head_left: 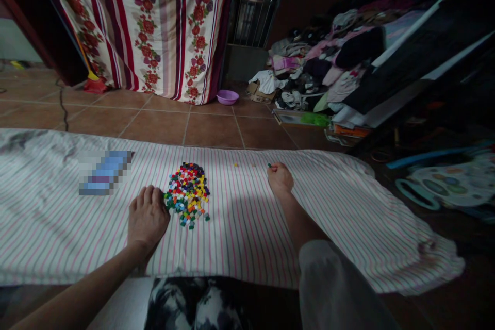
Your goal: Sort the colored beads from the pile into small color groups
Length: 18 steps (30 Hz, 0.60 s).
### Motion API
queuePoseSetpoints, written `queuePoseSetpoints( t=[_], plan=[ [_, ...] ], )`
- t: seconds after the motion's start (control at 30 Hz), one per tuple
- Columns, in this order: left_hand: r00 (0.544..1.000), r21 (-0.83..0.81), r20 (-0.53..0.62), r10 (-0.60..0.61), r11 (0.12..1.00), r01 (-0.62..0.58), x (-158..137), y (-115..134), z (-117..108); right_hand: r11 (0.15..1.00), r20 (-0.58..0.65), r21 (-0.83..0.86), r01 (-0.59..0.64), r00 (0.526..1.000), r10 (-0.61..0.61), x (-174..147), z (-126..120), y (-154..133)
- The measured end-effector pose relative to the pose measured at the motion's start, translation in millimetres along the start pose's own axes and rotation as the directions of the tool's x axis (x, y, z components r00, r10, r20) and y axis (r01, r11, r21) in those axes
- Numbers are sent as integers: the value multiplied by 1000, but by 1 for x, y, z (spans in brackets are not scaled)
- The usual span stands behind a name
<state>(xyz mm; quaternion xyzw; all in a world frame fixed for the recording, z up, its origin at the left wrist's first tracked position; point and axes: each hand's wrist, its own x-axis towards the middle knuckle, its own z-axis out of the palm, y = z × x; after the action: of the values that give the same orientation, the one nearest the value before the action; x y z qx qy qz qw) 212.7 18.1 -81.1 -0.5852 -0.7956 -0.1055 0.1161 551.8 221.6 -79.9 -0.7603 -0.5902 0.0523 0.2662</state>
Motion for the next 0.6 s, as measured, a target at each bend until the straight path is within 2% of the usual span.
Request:
queuePoseSetpoints(
  t=[0.17,0.37,0.5,0.6],
  plan=[
    [1000,4,8,-2,1000,2,1,-1,0,1000,0,-12,-3,1000,3,3,-1,1],
    [1000,-8,15,-12,1000,12,1,0,0,996,26,-49,77,997,-76,6,3,8],
    [1000,-17,13,-13,1000,13,0,0,0,997,7,-3,72,997,-72,6,4,11],
    [1000,-30,12,-15,999,16,0,0,-1,992,-16,50,113,994,-112,2,1,10]
  ],
)
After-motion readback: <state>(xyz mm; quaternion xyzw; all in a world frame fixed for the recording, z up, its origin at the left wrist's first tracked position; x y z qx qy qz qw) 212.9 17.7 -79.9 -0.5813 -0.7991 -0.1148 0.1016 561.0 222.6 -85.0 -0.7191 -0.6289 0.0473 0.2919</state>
